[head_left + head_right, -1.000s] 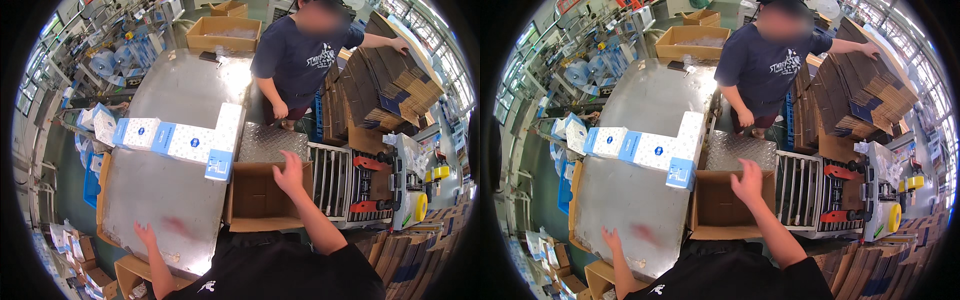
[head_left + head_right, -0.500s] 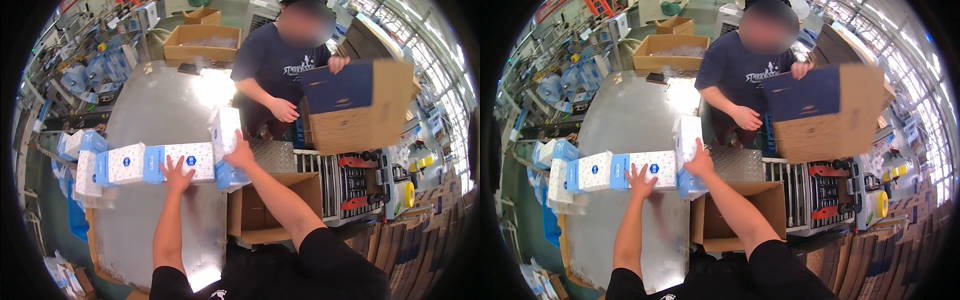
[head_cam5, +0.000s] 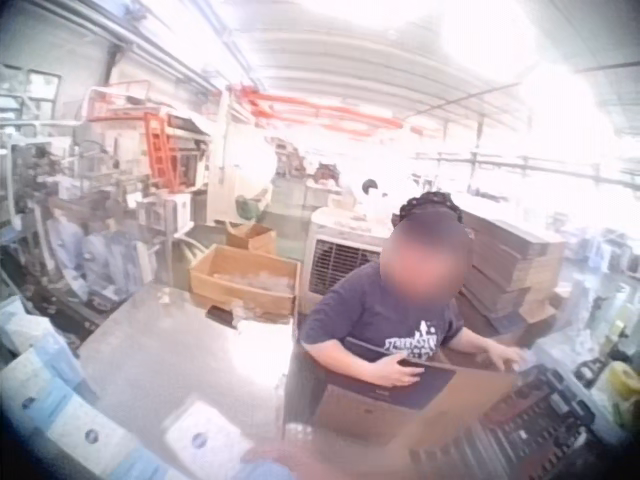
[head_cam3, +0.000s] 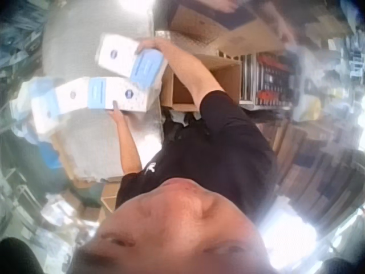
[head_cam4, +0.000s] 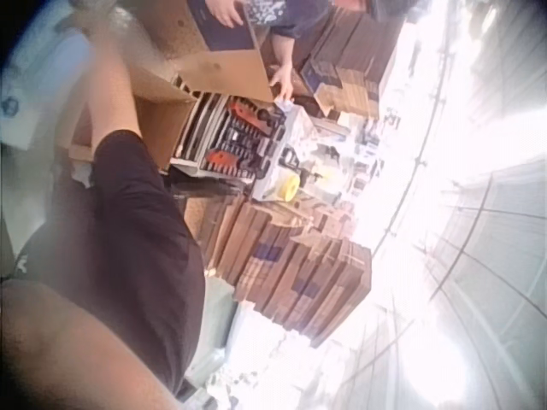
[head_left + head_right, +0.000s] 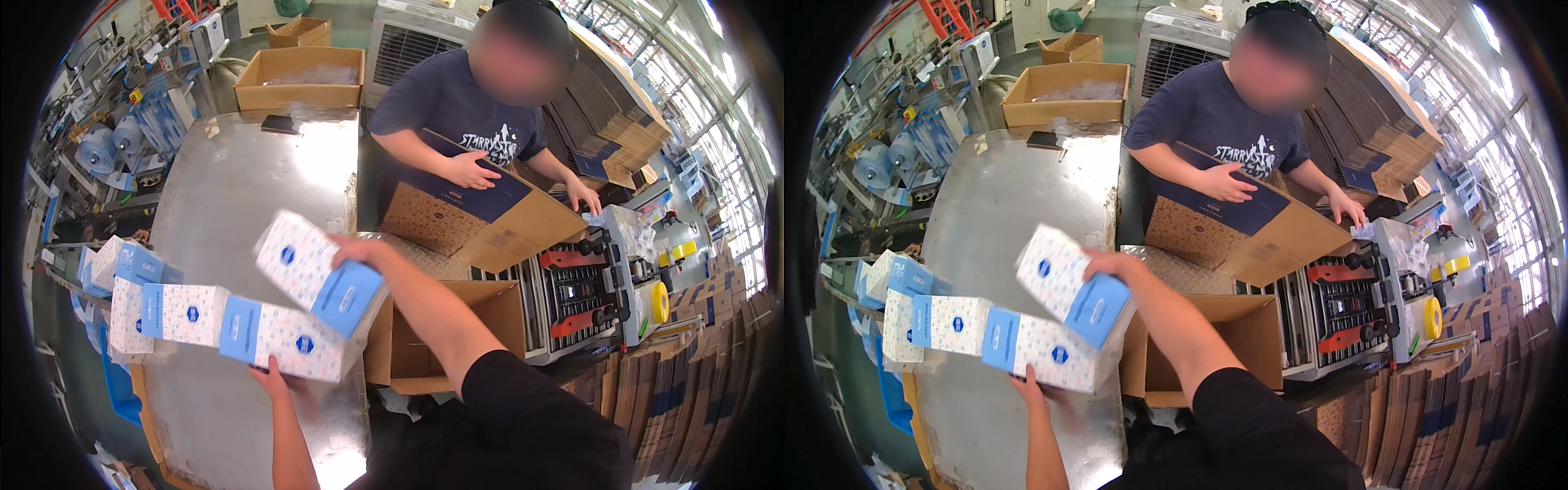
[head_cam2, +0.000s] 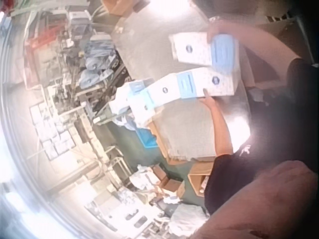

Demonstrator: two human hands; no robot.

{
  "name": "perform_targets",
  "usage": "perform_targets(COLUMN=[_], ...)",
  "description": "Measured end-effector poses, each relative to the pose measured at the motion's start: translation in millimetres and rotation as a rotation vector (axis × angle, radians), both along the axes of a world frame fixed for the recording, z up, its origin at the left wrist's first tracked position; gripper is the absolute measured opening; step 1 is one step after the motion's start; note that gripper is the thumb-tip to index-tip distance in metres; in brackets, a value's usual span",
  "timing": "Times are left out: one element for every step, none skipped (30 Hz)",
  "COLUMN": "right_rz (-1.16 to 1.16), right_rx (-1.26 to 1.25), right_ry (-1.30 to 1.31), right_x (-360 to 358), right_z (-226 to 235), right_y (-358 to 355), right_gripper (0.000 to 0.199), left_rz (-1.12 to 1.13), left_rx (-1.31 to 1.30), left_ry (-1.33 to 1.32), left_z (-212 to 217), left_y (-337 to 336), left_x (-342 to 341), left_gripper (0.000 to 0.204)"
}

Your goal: The person assembles cardboard boxes, packs wrapped tissue packages from the table into the boxes by hand, and pushes the closed boxes onto a roller conveyor.

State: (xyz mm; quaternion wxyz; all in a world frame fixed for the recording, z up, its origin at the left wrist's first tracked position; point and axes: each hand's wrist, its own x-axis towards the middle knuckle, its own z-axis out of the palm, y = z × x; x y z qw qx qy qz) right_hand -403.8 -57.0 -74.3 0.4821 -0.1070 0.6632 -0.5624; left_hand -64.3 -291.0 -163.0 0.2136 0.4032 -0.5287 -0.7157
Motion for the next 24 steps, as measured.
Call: perform_targets(right_rz=[0.184,0.167,0.157,0.156,0.098,0.038,0.033,0.045,0.011,-0.006,-0.037,-0.140,-0.236,-0.313,-0.364,-0.404,-0.431,-0.442,-0.354,-0.111,-0.078,-0.026,0.027,0.011], right_rx=[-0.055,0.022,0.061,0.096,-0.011,-0.110,-0.201,-0.093,-0.132,-0.066,-0.037,-0.032,-0.065,-0.105,-0.180,-0.224,-0.275,-0.297,-0.414,-0.477,-0.422,-0.340,-0.270,-0.195], right_ry=[-0.032,0.032,0.160,0.279,0.133,-0.021,-0.119,-0.251,-0.398,-0.414,-0.454,-0.416,-0.538,-0.660,-0.641,-0.597,-0.558,-0.492,-0.262,-0.020,0.273,0.419,0.565,0.678], right_x=[34.8,40.4,59.4,77.0,92.7,100.4,95.8,98.7,107.8,108.5,113.9,110.3,109.1,109.6,110.1,110.0,113.8,117.1,126.3,117.1,123.4,134.1,144.2,162.1], right_z=[4.4,-14.1,-26.3,-35.2,-39.5,-42.6,-49.9,-28.3,4.1,47.1,91.8,100.1,119.1,141.5,152.7,157.4,164.8,170.9,180.3,169.4,161.7,160.8,162.1,147.3], right_y=[-50.3,-45.9,-54.7,-63.6,-66.7,-59.0,-46.6,-51.2,-46.9,-34.0,-27.1,-6.0,16.9,33.1,51.3,72.8,91.1,110.8,137.1,170.2,199.7,225.9,249.2,281.3], right_gripper=[0.100,0.087,0.084,0.080,0.077,0.074,0.073,0.070,0.069,0.068,0.067,0.065,0.066,0.067,0.068,0.070,0.071,0.074,0.083,0.091,0.094,0.095,0.096,0.093], left_rz=[0.040,0.002,0.019,0.046,0.022,0.006,-0.006,-0.033,-0.114,-0.140,-0.177,-0.186,-0.220,-0.228,-0.258,-0.241,-0.247,-0.261,-0.295,-0.339,-0.460,-0.565,-0.697,-0.782], left_rx=[0.040,0.056,0.125,0.192,0.258,0.347,0.432,0.369,0.333,0.410,0.469,0.637,0.694,0.683,0.732,0.699,0.692,0.686,0.612,0.532,0.296,0.049,-0.077,-0.110], left_ry=[-0.049,-0.038,0.018,0.066,0.084,0.070,0.073,0.012,0.089,0.113,0.144,0.208,0.219,0.235,0.290,0.301,0.323,0.347,0.361,0.383,0.394,0.410,0.253,0.232], left_z=[-8.4,-4.2,2.0,11.9,26.9,33.1,44.8,56.1,61.2,76.2,82.0,103.7,146.2,172.3,192.7,214.2,219.9,225.7,219.2,207.5,197.3,181.7,158.0,159.5], left_y=[-20.9,-6.8,-2.7,-0.8,-3.1,-3.4,-2.1,-10.8,-18.9,-19.5,-30.8,-27.4,-17.8,-15.9,-13.7,-1.7,-0.2,5.2,13.1,19.3,38.4,59.0,58.9,79.7], left_x=[42.2,28.6,36.0,47.1,62.6,68.1,65.2,73.0,84.9,84.1,85.8,64.4,41.7,35.8,27.0,16.7,13.5,13.5,17.2,19.1,19.5,27.2,47.7,46.5], left_gripper=[0.071,0.071,0.071,0.071,0.072,0.073,0.075,0.077,0.077,0.077,0.071,0.068,0.063,0.063,0.062,0.061,0.062,0.063,0.061,0.060,0.063,0.067,0.070,0.070])
